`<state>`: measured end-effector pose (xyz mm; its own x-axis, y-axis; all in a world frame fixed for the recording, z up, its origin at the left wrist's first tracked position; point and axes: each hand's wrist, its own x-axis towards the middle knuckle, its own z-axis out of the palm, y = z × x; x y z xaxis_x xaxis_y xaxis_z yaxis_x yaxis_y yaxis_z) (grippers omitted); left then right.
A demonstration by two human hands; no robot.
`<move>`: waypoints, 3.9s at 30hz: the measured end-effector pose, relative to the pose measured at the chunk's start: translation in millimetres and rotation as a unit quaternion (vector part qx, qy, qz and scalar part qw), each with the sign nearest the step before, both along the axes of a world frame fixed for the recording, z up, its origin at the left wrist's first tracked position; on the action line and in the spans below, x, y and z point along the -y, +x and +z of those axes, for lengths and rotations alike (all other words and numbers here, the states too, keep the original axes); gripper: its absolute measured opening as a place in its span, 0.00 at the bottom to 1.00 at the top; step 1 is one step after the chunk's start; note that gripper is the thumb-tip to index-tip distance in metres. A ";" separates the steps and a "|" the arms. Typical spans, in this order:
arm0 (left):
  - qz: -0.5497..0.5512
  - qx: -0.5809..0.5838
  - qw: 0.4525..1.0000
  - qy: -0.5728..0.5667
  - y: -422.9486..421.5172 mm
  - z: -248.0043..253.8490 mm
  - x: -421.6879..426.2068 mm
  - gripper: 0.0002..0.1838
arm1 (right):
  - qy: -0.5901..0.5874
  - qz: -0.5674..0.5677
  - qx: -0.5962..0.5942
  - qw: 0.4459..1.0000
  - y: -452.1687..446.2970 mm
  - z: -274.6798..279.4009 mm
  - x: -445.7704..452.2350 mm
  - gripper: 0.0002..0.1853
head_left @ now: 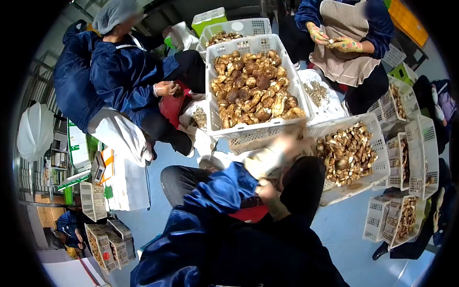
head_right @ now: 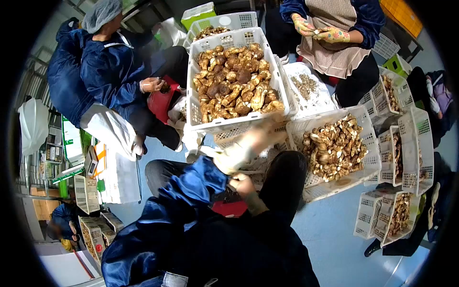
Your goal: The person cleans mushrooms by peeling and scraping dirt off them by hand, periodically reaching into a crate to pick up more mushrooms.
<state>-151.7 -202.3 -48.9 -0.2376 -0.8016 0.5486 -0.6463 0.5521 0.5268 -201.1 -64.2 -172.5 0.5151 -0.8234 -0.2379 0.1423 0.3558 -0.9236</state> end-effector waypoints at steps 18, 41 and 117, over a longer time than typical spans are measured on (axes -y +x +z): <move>0.067 -0.318 0.890 0.321 191.0 25.7 6.7 0.14 | -0.010 -0.009 -0.083 0.996 -26.5 13.7 15.8 0.12; -0.020 -0.483 0.763 0.429 156.6 45.2 -239.0 0.26 | -0.409 0.116 -0.047 0.904 32.8 166.7 -11.7 0.07; -0.012 -0.505 0.680 0.531 151.0 -2.3 -252.7 0.20 | -0.137 0.247 -0.115 0.952 8.8 129.4 6.1 0.08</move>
<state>-0.7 50.4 -51.1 -0.1898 -0.8753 -0.4448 0.3447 -0.4837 0.8045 -192.4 -70.3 -43.0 0.8160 -0.5411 -0.2032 -0.1978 0.0688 -0.9778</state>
